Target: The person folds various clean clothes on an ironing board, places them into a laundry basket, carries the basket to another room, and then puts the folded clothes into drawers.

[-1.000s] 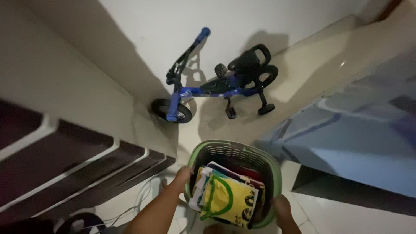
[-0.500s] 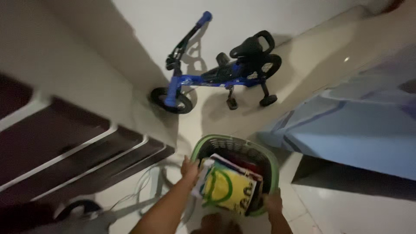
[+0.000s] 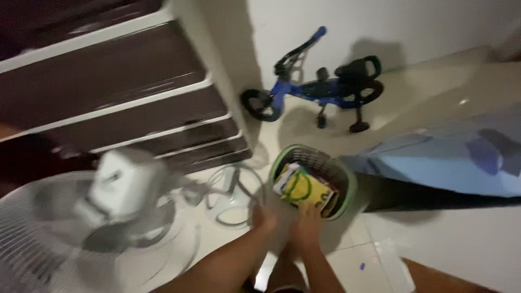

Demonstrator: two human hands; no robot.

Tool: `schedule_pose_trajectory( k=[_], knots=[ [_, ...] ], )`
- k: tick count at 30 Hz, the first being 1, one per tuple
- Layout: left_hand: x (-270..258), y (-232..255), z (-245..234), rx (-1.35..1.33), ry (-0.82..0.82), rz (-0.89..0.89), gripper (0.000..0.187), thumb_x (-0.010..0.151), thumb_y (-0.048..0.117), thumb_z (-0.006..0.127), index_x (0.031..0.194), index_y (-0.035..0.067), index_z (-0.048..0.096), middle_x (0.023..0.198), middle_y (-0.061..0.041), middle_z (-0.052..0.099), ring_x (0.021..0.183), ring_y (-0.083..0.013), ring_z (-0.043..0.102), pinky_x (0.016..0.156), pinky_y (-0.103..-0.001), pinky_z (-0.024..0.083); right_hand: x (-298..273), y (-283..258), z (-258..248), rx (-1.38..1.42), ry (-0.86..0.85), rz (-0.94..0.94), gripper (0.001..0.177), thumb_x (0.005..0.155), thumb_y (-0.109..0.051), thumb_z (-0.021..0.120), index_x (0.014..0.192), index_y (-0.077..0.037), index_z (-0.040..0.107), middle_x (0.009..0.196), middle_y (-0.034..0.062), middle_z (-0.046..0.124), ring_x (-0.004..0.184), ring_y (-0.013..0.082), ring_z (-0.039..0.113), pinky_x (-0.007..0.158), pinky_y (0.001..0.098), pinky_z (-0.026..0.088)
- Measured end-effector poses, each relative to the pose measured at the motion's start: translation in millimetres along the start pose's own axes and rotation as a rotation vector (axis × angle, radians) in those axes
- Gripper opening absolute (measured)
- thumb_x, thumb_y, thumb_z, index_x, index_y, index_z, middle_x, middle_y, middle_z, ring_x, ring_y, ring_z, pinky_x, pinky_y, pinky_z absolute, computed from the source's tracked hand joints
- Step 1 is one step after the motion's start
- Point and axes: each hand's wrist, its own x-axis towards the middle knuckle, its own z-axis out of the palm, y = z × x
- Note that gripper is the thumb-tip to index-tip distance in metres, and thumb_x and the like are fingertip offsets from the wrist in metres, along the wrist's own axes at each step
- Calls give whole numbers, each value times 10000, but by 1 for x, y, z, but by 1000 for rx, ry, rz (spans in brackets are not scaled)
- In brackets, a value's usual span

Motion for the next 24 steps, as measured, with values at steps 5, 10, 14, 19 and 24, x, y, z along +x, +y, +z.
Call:
schedule_pose_trajectory(
  k=[5, 10, 14, 19, 24],
  knots=[
    [-43, -47, -50, -3, -150, 83, 761, 936, 338, 669, 1549, 89, 294, 1344, -180, 642, 1227, -341, 629, 1099, -469, 427, -25, -47, -2, -190, -85, -184, 706, 892, -232, 679, 1529, -96, 405, 1482, 183, 501, 1364, 415, 455, 1190, 557, 332],
    [-88, -133, -104, -23, -333, 120, 702, 949, 337, 649, 1518, 82, 325, 1323, -180, 649, 1206, -340, 635, 1079, -472, 441, -39, -115, 27, 39, -203, 9, 720, 868, -226, 685, 1519, -86, 411, 1469, 180, 514, 1275, 378, 537, 1087, 490, 423],
    [-125, -206, -144, -58, -429, 67, 657, 960, 336, 632, 1492, 76, 349, 1306, -181, 654, 1189, -340, 640, 1062, -475, 453, -74, -172, 72, 241, -394, 200, 488, 999, -287, 634, 1416, -43, 565, 1412, 183, 608, 1285, 332, 590, 1095, 459, 473],
    [-88, -254, -211, -104, -363, 30, 602, 973, 335, 612, 1461, 68, 379, 1284, -181, 661, 1167, -339, 646, 1042, -478, 467, -96, -220, 82, 398, -346, -58, 542, 934, -165, 551, 1473, -138, 602, 1370, 152, 706, 1227, 298, 694, 1106, 431, 511],
    [-29, -278, -285, -181, -190, -5, 551, 986, 334, 591, 1429, 61, 410, 1263, -181, 668, 1146, -339, 652, 1022, -482, 481, -110, -230, 49, 1047, -630, 561, 630, 1016, -511, 409, 1554, -183, 433, 1490, 121, 554, 1332, 330, 554, 1123, 513, 445]
  ],
)
